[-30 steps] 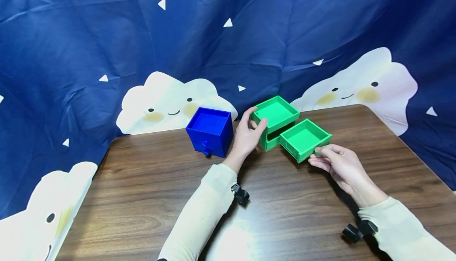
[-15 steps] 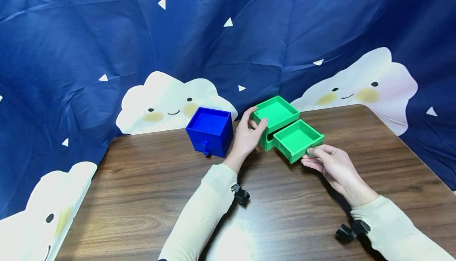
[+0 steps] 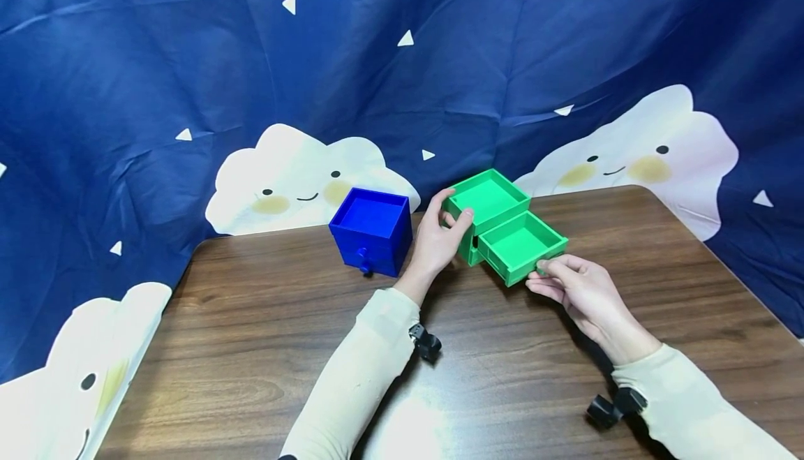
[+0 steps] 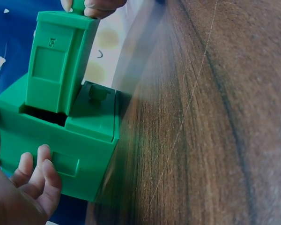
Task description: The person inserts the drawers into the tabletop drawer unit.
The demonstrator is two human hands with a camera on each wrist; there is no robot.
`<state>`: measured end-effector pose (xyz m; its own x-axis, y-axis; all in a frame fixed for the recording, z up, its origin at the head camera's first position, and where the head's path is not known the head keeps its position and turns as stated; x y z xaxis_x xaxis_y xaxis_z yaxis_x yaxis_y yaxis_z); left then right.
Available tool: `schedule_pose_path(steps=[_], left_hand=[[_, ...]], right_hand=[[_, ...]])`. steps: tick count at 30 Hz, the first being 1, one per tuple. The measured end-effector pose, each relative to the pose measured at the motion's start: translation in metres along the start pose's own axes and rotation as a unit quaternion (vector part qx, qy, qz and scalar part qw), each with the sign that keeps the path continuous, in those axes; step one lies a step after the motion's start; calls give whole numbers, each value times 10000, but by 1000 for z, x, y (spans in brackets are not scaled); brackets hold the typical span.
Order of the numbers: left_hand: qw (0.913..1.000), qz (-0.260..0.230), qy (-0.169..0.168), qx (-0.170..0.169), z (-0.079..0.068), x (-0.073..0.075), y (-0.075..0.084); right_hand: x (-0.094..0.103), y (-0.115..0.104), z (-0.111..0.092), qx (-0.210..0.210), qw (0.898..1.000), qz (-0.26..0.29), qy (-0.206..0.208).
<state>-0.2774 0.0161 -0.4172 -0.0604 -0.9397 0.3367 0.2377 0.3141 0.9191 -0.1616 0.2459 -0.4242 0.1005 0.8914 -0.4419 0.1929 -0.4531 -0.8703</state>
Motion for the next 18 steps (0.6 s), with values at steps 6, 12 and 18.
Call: schedule_pose_path(steps=[6, 12, 18], left_hand=[[10000, 9, -10, 19, 0, 0, 0], [10000, 14, -5, 20, -1, 1, 1], [10000, -15, -15, 23, -1, 1, 2]], right_hand=[[-1, 2, 1, 6, 10000, -8, -10], [-2, 1, 2, 17, 10000, 17, 14], [-4, 1, 2, 46, 10000, -1, 6]])
Point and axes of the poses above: each hand's wrist, its own z-axis towards the middle knuckle, its own x-axis out of the back of the hand, y = z × x, the point moved 2 cm from there along z, towards the middle knuckle, and after that the axes turned 7 degrees about z, right-handed, at the moved point
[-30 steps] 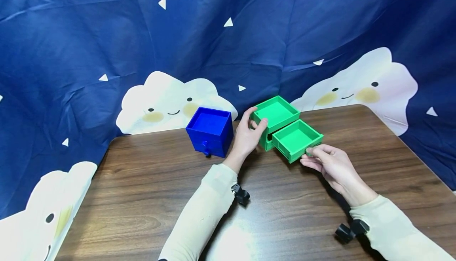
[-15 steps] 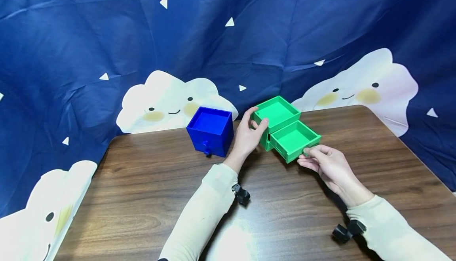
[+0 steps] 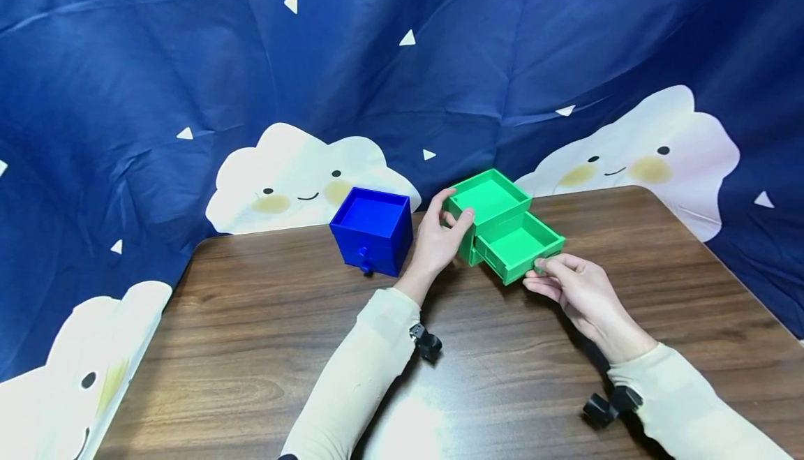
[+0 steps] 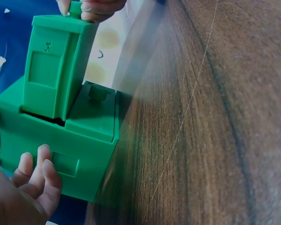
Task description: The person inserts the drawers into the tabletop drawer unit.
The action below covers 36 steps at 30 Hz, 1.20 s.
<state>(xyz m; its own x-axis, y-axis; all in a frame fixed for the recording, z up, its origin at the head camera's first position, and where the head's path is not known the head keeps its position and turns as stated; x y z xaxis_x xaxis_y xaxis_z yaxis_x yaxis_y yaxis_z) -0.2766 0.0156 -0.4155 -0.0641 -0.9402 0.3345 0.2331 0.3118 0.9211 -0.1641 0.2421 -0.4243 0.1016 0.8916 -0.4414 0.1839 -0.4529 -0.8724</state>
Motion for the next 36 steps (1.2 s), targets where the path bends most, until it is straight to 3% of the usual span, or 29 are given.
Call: schedule_pose_path(steps=[14, 36], left_hand=[[10000, -26, -22, -24, 2, 0, 2], [9999, 6, 45, -92, 1, 0, -1]], right_hand=[[-5, 2, 6, 50, 10000, 64, 19], [-6, 0, 11, -10, 9994, -333, -41]])
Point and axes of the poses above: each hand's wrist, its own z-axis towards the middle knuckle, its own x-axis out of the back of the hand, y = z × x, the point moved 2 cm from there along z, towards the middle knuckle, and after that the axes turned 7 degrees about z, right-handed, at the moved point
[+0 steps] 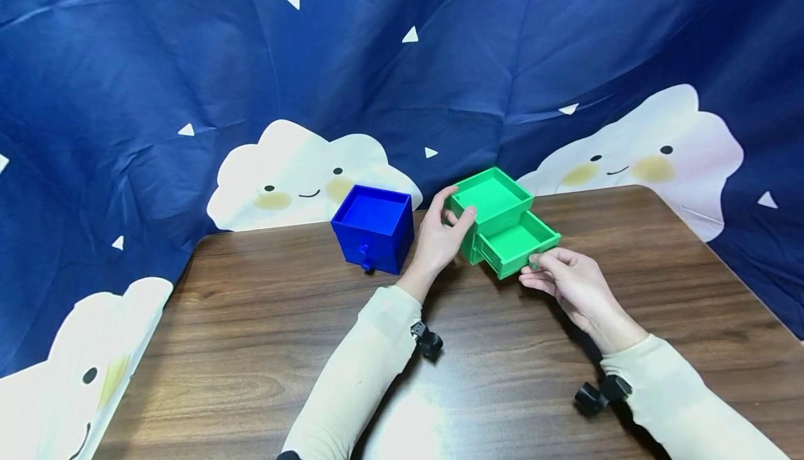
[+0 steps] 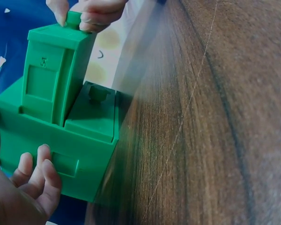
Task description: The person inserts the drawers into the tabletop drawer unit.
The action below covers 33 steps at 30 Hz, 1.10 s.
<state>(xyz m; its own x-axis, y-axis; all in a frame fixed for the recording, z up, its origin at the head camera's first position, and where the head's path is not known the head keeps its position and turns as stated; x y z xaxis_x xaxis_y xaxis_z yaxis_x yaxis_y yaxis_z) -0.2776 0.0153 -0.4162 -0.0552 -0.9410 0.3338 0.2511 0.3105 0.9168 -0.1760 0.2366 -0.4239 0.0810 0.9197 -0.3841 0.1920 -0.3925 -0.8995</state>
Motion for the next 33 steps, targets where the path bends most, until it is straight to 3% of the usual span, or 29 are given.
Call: schedule_pose_path(steps=[33], left_hand=[[10000, -27, -18, 17, 0, 0, 1]], right_hand=[[-11, 6, 34, -21, 9999, -38, 119]])
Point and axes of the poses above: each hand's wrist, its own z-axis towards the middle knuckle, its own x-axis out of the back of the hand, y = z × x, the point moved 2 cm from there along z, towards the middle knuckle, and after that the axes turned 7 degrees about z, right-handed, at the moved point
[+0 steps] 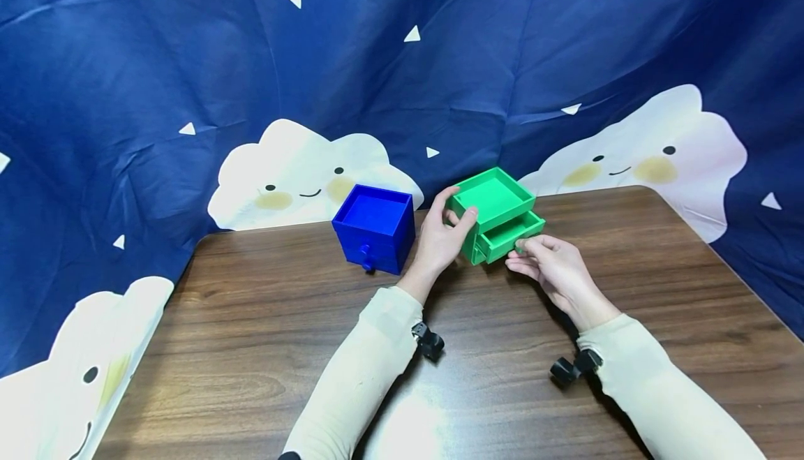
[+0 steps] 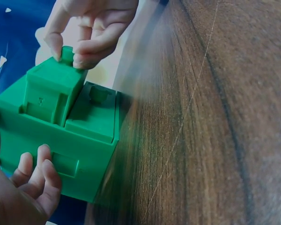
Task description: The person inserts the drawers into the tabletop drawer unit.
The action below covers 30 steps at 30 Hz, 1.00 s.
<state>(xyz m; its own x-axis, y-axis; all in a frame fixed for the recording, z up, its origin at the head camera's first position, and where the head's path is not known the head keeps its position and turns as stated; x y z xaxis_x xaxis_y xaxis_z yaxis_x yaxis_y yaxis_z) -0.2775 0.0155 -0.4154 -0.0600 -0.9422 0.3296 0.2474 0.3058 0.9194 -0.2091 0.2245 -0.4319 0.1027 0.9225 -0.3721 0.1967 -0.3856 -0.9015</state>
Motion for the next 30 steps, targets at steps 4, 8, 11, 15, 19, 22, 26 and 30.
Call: schedule_pose_path(steps=[4, 8, 11, 15, 19, 22, 26, 30], left_hand=[[10000, 55, -8, 12, 0, 0, -1], [10000, 82, 10, 6, 1, 0, -1], [10000, 72, 10, -15, 0, 0, 0], [10000, 56, 3, -42, 1, 0, 0], [10000, 72, 14, -52, 1, -1, 0], [10000, 77, 29, -50, 1, -1, 0], [10000, 71, 13, -46, 1, -1, 0], [10000, 67, 24, -30, 0, 0, 1]], right_hand=[[-1, 1, 3, 15, 10000, -91, 13], [-3, 1, 6, 5, 10000, -23, 25], [-4, 1, 8, 9, 9999, 98, 44], [-6, 1, 11, 11, 9997, 222, 125], [-8, 2, 14, 6, 9994, 276, 200], [-8, 3, 15, 2, 9994, 281, 219], [-10, 3, 16, -11, 9993, 288, 233], [-11, 3, 17, -6, 9993, 296, 219]])
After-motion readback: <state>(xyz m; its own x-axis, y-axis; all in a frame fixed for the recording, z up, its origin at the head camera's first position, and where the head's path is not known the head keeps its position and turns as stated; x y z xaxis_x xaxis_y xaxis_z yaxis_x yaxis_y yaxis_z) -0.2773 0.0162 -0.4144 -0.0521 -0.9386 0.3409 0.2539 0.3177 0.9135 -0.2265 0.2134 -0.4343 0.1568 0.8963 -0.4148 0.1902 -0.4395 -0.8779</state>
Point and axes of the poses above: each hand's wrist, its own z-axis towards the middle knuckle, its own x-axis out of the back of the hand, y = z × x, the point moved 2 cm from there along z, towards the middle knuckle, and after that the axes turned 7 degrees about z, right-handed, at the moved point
